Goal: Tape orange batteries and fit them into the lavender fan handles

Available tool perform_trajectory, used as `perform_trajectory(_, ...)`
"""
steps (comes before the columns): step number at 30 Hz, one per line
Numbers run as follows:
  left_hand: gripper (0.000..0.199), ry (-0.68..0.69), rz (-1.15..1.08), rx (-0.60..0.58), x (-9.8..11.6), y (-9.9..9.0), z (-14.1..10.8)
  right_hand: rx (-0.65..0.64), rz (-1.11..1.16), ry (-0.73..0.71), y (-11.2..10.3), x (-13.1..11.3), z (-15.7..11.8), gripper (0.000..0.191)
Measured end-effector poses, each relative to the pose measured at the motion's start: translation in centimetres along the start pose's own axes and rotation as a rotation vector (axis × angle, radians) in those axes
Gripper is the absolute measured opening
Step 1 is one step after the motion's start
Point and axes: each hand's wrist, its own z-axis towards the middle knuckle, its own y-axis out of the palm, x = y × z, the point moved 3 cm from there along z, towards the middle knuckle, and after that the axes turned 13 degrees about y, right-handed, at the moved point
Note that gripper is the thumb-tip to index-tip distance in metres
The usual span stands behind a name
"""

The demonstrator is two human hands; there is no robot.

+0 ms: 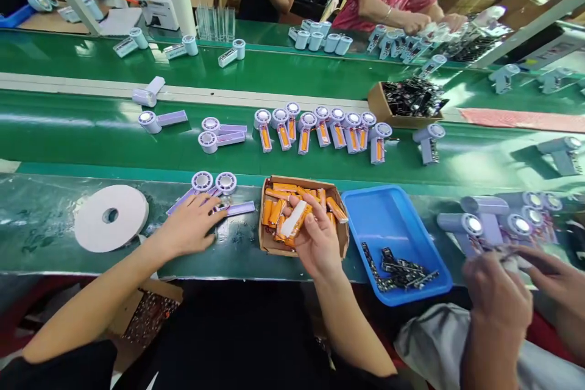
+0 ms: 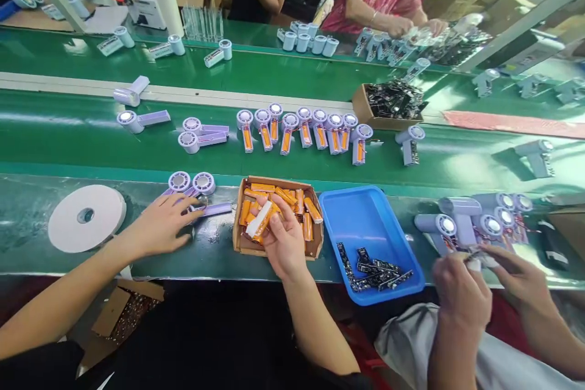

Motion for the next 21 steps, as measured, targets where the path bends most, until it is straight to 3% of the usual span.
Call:
perform_trajectory(4, 0.028, -0.035, 0.04, 0.121, 1.7, 1.3, -0.7, -0.034, -0.154, -0.028, 1.0, 1.4, -0.3, 0.047)
perform_trajectory(8, 0.03, 0.098, 0.0, 0.141, 1.9, 2.2, -2.0, -0.111, -0.362, -0.009, 2.1, 3.0, -0.7, 0.037)
perform_trajectory(12, 0.025, 0.095, -0.061, 0.141, 1.9, 2.7, -2.7, -0.159, -0.483, -0.026, 3.1, 4.5, -1.1, 0.033)
perform_trajectory(17, 0.015, -0.024, -0.138, 0.159, 2.6, 3.3, -1.5, -0.068, -0.29, 0.04, 3.1, 4.8, -0.9, 0.046)
perform_trajectory(21, 0.009, -0.081, -0.334, 0.177, 2.1, 3.5, -1.6, -0.088, -0.125, 0.127, 3.4, 4.7, -1.3, 0.05)
